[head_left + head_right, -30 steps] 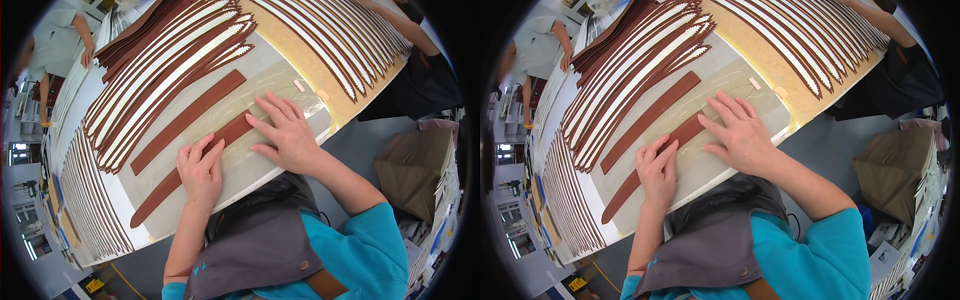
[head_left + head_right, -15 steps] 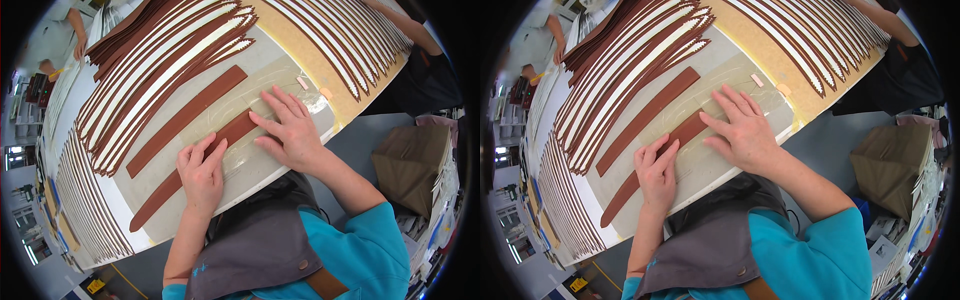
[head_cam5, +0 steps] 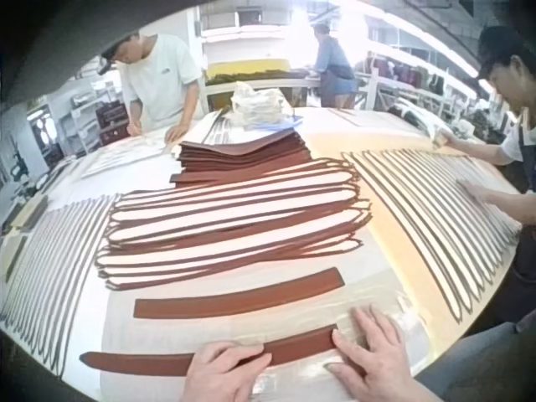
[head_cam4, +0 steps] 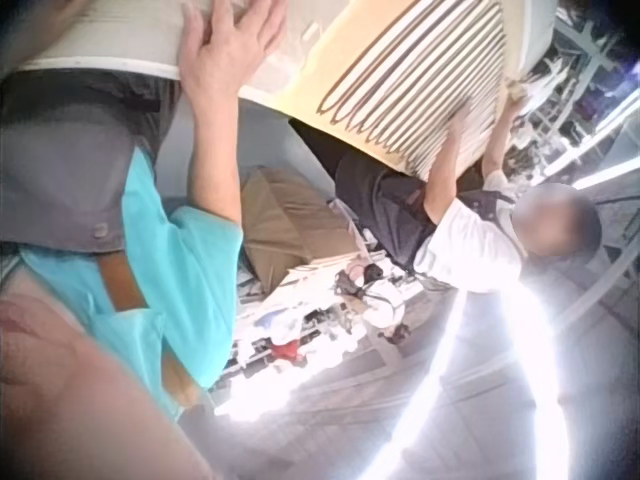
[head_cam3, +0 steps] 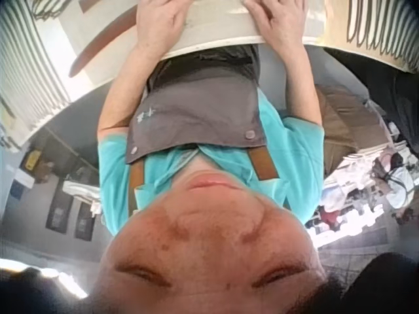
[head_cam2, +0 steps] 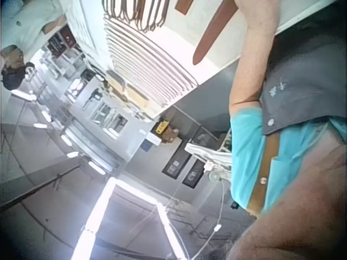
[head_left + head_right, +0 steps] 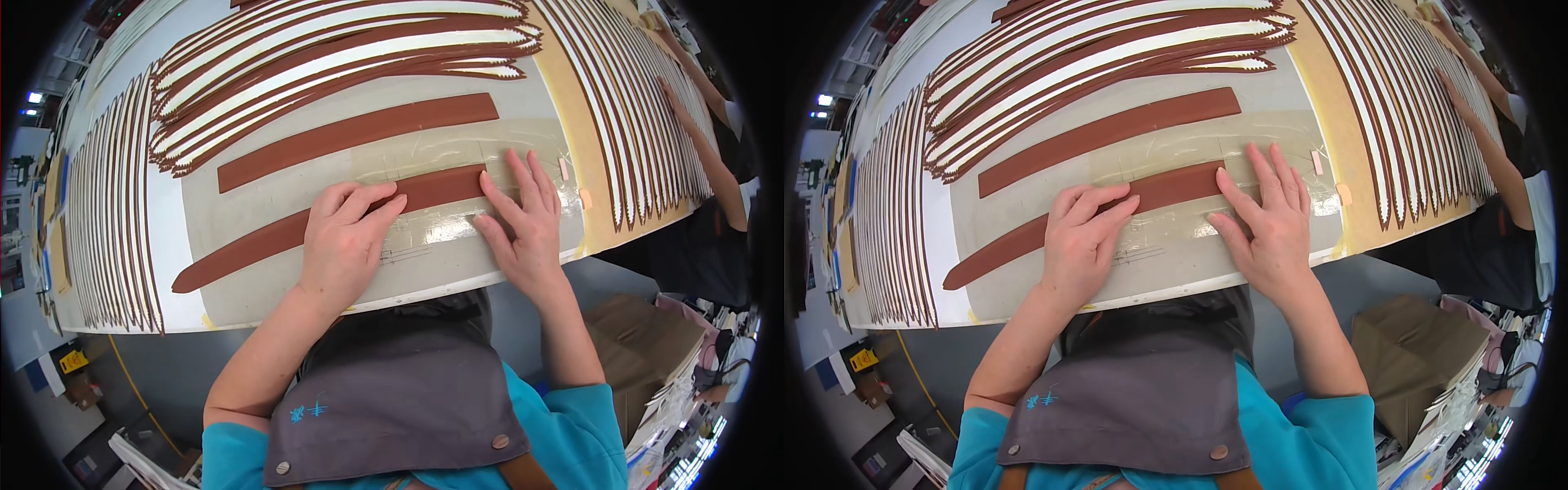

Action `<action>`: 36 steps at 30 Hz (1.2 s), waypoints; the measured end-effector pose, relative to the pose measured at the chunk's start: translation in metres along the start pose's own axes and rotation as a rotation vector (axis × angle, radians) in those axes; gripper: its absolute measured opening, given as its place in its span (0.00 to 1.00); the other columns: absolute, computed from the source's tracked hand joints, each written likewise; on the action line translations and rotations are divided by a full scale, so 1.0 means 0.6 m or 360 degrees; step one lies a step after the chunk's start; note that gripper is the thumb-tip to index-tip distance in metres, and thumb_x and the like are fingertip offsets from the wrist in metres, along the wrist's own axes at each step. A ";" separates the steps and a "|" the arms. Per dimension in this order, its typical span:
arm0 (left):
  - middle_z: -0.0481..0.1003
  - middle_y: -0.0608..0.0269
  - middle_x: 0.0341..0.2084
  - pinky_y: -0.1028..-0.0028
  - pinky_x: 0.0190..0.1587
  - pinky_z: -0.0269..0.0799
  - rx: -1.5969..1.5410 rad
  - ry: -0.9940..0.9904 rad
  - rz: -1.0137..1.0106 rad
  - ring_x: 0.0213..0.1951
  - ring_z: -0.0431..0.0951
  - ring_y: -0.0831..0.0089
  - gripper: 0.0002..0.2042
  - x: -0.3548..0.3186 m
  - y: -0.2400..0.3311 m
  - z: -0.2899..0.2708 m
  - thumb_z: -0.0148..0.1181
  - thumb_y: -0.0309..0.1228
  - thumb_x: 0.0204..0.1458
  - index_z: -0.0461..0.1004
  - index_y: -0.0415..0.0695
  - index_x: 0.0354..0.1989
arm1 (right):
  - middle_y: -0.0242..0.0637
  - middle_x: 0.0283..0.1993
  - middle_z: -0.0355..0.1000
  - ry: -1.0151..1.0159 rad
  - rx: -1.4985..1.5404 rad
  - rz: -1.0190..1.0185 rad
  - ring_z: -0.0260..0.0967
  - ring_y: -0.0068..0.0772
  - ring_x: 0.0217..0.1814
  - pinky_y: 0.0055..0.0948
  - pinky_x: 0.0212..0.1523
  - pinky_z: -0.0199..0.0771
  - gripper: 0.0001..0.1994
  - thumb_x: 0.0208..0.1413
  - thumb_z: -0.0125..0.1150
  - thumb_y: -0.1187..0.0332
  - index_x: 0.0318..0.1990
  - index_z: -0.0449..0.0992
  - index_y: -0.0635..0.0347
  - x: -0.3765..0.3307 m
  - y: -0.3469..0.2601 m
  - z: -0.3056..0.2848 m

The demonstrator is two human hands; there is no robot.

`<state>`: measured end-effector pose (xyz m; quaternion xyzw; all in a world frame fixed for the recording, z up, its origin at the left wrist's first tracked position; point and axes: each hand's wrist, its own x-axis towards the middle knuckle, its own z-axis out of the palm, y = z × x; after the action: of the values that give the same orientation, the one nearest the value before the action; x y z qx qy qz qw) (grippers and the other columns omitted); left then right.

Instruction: The person aligns a brown leather strip onto a white serrated strip on a workbench. They press the two pieces together and use a small orange tool to smooth the seam. The person repeats this process for multiple strips, stacking the finished items on the left side of the table.

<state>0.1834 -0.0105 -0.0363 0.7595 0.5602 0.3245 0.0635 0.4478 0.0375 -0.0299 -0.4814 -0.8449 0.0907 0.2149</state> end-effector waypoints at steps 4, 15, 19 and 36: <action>0.82 0.66 0.48 0.64 0.52 0.73 0.0029 0.0019 0.0000 0.49 0.76 0.59 0.14 0.002 0.004 0.000 0.66 0.20 0.51 0.86 0.45 0.46 | 0.49 0.77 0.62 -0.0010 -0.0017 0.0006 0.50 0.60 0.82 0.57 0.77 0.49 0.23 0.58 0.73 0.57 0.61 0.82 0.49 -0.001 0.001 -0.001; 0.82 0.66 0.50 0.62 0.54 0.72 0.0109 -0.0025 -0.0008 0.50 0.76 0.57 0.13 0.003 0.007 0.005 0.63 0.21 0.54 0.85 0.45 0.48 | 0.50 0.76 0.62 -0.0019 0.0006 0.0036 0.51 0.60 0.82 0.57 0.77 0.49 0.24 0.57 0.73 0.58 0.61 0.82 0.46 -0.003 -0.002 -0.004; 0.82 0.66 0.50 0.62 0.54 0.72 0.0107 -0.0041 -0.0018 0.50 0.76 0.57 0.12 0.002 0.007 0.004 0.62 0.22 0.56 0.85 0.45 0.47 | 0.51 0.75 0.63 0.0022 0.0002 0.0031 0.52 0.60 0.81 0.55 0.76 0.51 0.24 0.56 0.74 0.58 0.61 0.82 0.45 -0.002 -0.004 -0.005; 0.81 0.66 0.51 0.59 0.58 0.71 0.0025 0.0032 0.0030 0.53 0.75 0.58 0.15 -0.008 -0.007 0.011 0.61 0.21 0.53 0.83 0.45 0.49 | 0.28 0.36 0.77 0.0187 0.0636 0.0784 0.62 0.14 0.26 0.19 0.29 0.67 0.10 0.55 0.77 0.72 0.44 0.85 0.62 -0.056 0.027 -0.046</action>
<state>0.1830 -0.0115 -0.0450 0.7619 0.5562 0.3283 0.0489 0.4879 0.0160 -0.0203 -0.6240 -0.6547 0.2762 0.3252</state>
